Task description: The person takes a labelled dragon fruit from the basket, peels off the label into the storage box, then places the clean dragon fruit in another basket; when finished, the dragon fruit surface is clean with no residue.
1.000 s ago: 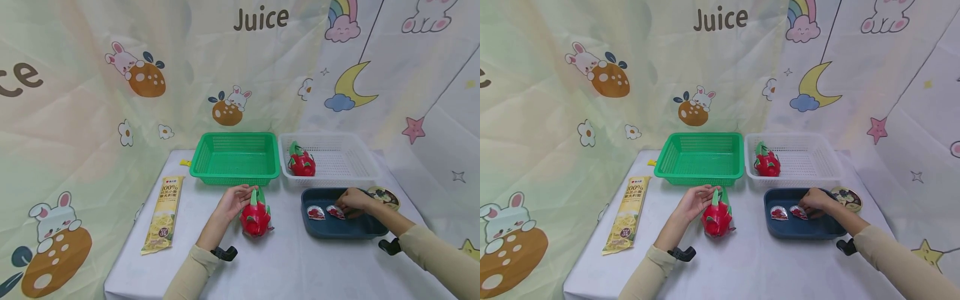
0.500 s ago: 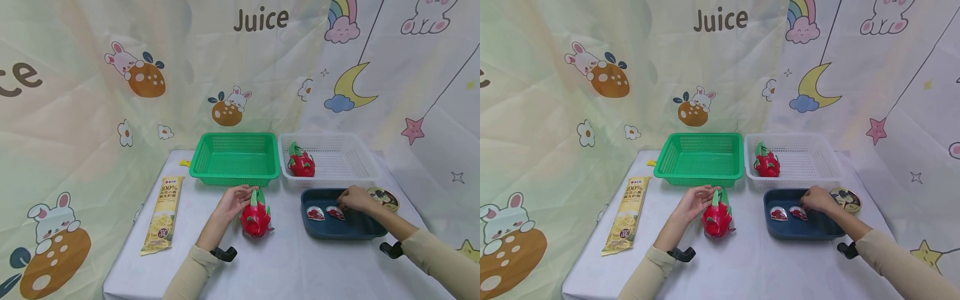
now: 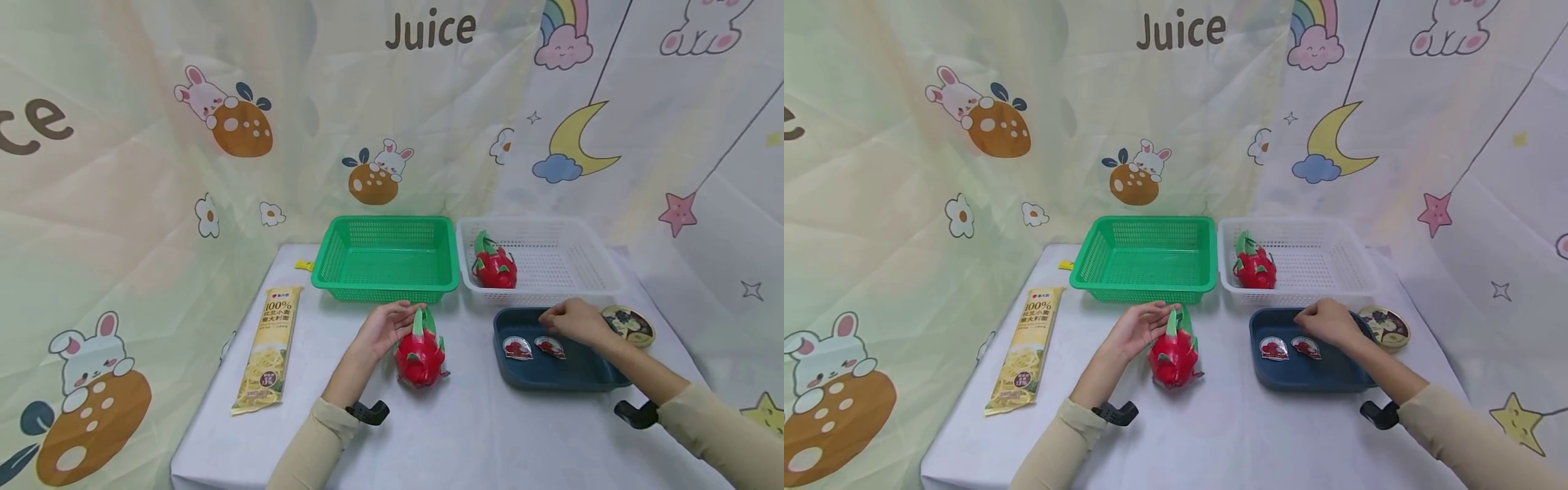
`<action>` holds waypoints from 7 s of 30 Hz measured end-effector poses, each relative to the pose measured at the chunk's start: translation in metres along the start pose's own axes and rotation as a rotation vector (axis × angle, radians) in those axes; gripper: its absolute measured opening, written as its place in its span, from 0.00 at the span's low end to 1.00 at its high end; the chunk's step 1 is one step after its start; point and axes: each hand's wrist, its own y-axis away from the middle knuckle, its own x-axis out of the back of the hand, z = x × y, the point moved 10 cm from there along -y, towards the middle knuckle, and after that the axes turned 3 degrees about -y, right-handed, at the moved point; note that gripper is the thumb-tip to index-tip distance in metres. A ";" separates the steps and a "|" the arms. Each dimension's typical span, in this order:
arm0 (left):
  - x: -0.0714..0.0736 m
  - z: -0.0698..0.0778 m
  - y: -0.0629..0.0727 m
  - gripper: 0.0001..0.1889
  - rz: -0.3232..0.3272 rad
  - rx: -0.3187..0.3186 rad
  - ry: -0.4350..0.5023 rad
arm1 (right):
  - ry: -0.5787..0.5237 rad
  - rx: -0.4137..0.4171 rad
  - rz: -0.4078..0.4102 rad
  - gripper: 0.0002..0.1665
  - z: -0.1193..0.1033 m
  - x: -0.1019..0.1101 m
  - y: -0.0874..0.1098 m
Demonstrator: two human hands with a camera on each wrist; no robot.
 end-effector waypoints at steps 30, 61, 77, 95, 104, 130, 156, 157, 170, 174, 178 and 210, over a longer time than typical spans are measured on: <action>0.000 -0.001 0.000 0.16 -0.013 0.005 0.042 | -0.632 0.067 -0.320 0.25 -0.122 -0.115 -0.008; -0.010 0.007 0.009 0.18 -0.086 -0.013 -0.034 | -0.763 -0.168 -0.345 0.35 -0.111 -0.164 -0.024; -0.021 0.020 0.019 0.15 -0.068 -0.099 -0.213 | -0.762 -0.102 -0.441 0.33 -0.114 -0.161 -0.017; -0.008 0.033 0.021 0.12 0.011 -0.168 -0.236 | -0.731 -0.045 -0.481 0.35 -0.108 -0.147 -0.011; -0.009 0.030 0.017 0.22 -0.020 -0.112 -0.135 | -0.712 -0.032 -0.464 0.37 -0.096 -0.125 -0.004; -0.069 0.004 0.006 0.28 -0.111 0.029 0.156 | -0.753 0.062 -0.459 0.43 -0.074 0.015 0.002; -0.108 -0.023 -0.026 0.29 -0.109 0.111 0.298 | -0.733 -0.185 -0.203 0.14 0.034 0.102 -0.065; -0.108 -0.026 -0.027 0.27 -0.101 0.114 0.301 | -0.746 -0.197 -0.209 0.16 0.037 0.102 -0.066; -0.109 -0.036 -0.051 0.38 -0.018 0.089 0.357 | -0.687 -0.240 -0.182 0.39 0.046 0.106 -0.111; -0.111 -0.034 -0.054 0.38 -0.028 0.091 0.410 | -0.672 -0.288 -0.174 0.43 0.055 0.104 -0.121; -0.114 -0.035 -0.057 0.35 -0.041 0.085 0.469 | -0.645 -0.333 -0.153 0.40 0.066 0.103 -0.124; -0.113 -0.049 -0.061 0.26 0.013 0.037 0.612 | -0.480 -0.335 -0.096 0.54 0.069 0.059 -0.126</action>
